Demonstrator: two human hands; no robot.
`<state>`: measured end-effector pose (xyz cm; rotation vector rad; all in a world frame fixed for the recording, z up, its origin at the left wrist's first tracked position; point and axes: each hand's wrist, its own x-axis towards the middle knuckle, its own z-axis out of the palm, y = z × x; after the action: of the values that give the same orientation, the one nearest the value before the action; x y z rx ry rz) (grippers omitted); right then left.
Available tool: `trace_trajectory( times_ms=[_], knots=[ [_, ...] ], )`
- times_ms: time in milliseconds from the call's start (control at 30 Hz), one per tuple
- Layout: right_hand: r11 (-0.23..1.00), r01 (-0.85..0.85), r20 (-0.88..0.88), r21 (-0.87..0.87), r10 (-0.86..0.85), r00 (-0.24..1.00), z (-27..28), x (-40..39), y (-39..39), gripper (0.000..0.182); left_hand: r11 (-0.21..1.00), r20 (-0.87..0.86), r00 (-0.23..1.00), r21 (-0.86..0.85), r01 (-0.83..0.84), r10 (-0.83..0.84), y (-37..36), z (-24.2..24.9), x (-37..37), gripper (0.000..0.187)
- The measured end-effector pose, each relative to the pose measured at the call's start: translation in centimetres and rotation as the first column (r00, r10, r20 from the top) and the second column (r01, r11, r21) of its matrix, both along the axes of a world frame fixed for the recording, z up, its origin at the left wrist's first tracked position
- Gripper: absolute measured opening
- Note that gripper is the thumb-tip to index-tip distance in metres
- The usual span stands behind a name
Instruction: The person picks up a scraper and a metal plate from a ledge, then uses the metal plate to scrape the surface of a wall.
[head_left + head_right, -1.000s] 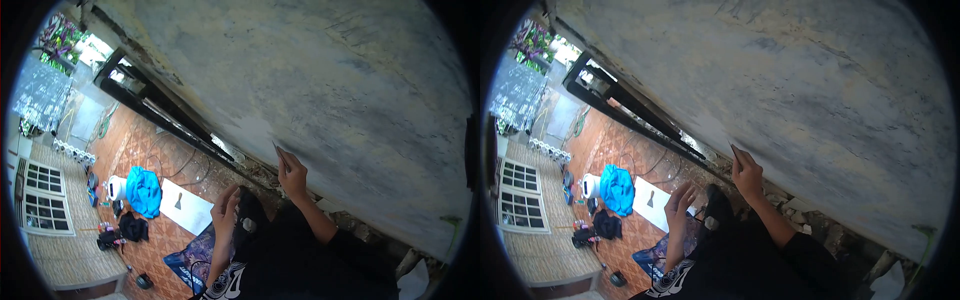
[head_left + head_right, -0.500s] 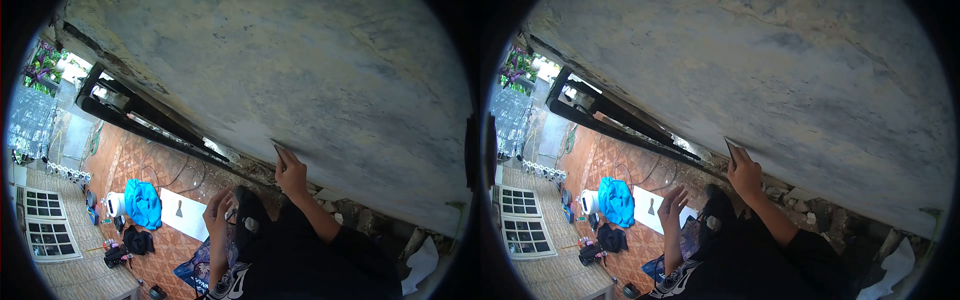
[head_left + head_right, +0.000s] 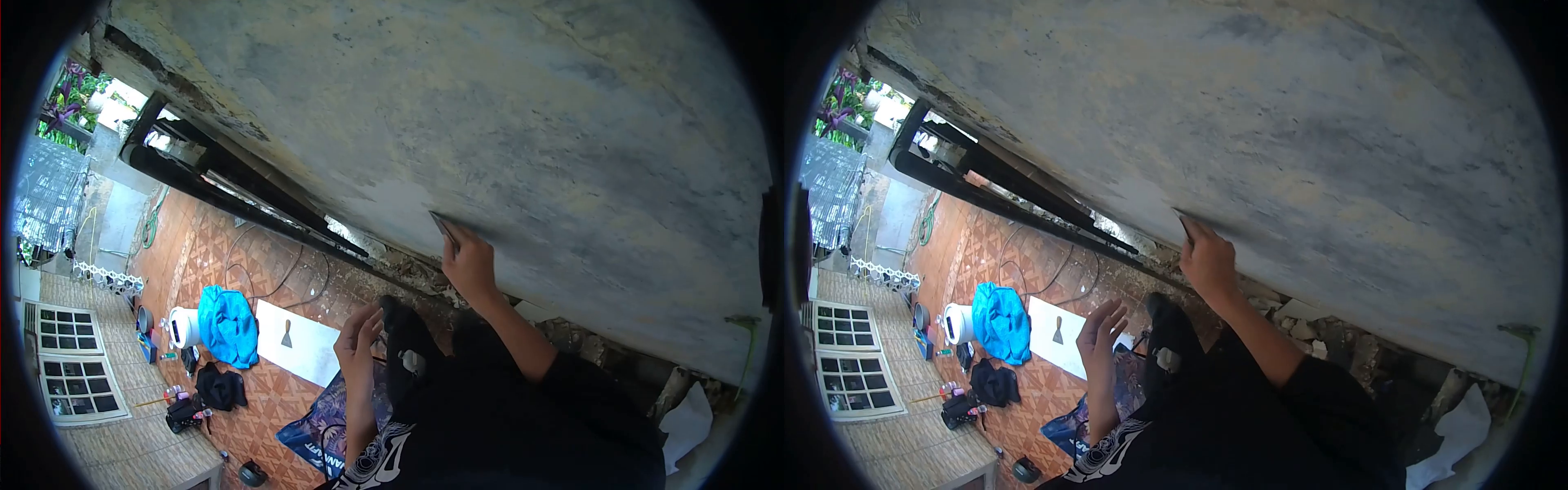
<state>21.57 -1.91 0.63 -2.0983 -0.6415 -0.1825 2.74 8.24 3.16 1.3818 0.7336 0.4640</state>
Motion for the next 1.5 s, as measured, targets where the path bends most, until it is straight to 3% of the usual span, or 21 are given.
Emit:
trace_trajectory(
  times_ms=[167, 233, 533, 633, 700, 733, 800, 1000, 1133, 1233, 1500],
  knots=[
    [1.0, -0.002, 0.018, 0.02, 0.001, 1.0, -0.3, -0.6, 0.7, 0.026, 0.999, 0.009, 0.999, 0.012, -0.052, 0.052, -0.6, 0.6, -0.5, 0.027],
    [1.0, 0.008, -0.118, 0.006, -0.008, 0.993, 0.0, -0.8, -1.0, 0.031, 0.996, 0.016, 0.996, 0.007, -0.088, 0.088, -0.5, 0.3, -1.0, 0.027],
    [0.999, 0.03, -0.08, 0.035, -0.027, 0.996, -0.4, -0.7, -0.9, 0.029, 0.984, 0.01, 0.984, 0.002, -0.176, 0.176, -1.2, 0.5, -1.7, 0.025],
    [0.999, 0.006, -0.096, -0.039, -0.01, 0.995, -0.9, -0.3, 0.8, 0.028, 0.986, -0.018, 0.989, -0.078, -0.15, 0.149, -1.5, 0.0, -1.9, 0.024],
    [0.999, 0.004, -0.014, -0.034, -0.005, 1.0, -1.5, -0.4, 1.5, 0.026, 0.996, -0.041, 0.996, -0.016, -0.082, 0.082, -1.4, 0.5, -1.8, 0.025],
    [1.0, -0.014, -0.078, -0.025, 0.012, 0.997, -2.0, -0.1, 1.2, 0.026, 0.998, 0.013, 0.998, 0.011, -0.055, 0.055, -1.2, 0.5, -2.0, 0.024],
    [1.0, 0.018, -0.171, 0.015, -0.015, 0.985, -1.3, -0.1, 0.2, 0.026, 0.998, 0.051, 0.997, 0.027, -0.059, 0.058, -1.0, 0.3, -2.4, 0.025],
    [0.997, 0.013, -0.082, -0.082, -0.02, 0.996, -2.0, 0.3, 1.9, 0.027, 0.997, 0.073, 0.995, 0.001, -0.072, 0.072, -0.8, 0.4, -2.3, 0.027],
    [0.999, 0.041, -0.059, -0.018, -0.042, 0.997, -1.2, -0.1, 0.0, 0.027, 0.993, 0.058, 0.991, 0.003, -0.117, 0.116, -0.7, 0.4, -3.0, 0.026],
    [0.997, 0.043, -0.152, -0.061, -0.052, 0.987, -0.7, 0.1, 0.4, 0.026, 0.991, 0.027, 0.99, -0.019, -0.135, 0.136, -0.8, -0.2, -2.7, 0.026],
    [0.998, 0.056, -0.123, -0.016, -0.057, 0.991, -1.1, -0.1, 0.5, 0.028, 0.997, 0.056, 0.996, -0.022, -0.072, 0.073, -0.5, -0.3, -2.0, 0.026]
  ],
)
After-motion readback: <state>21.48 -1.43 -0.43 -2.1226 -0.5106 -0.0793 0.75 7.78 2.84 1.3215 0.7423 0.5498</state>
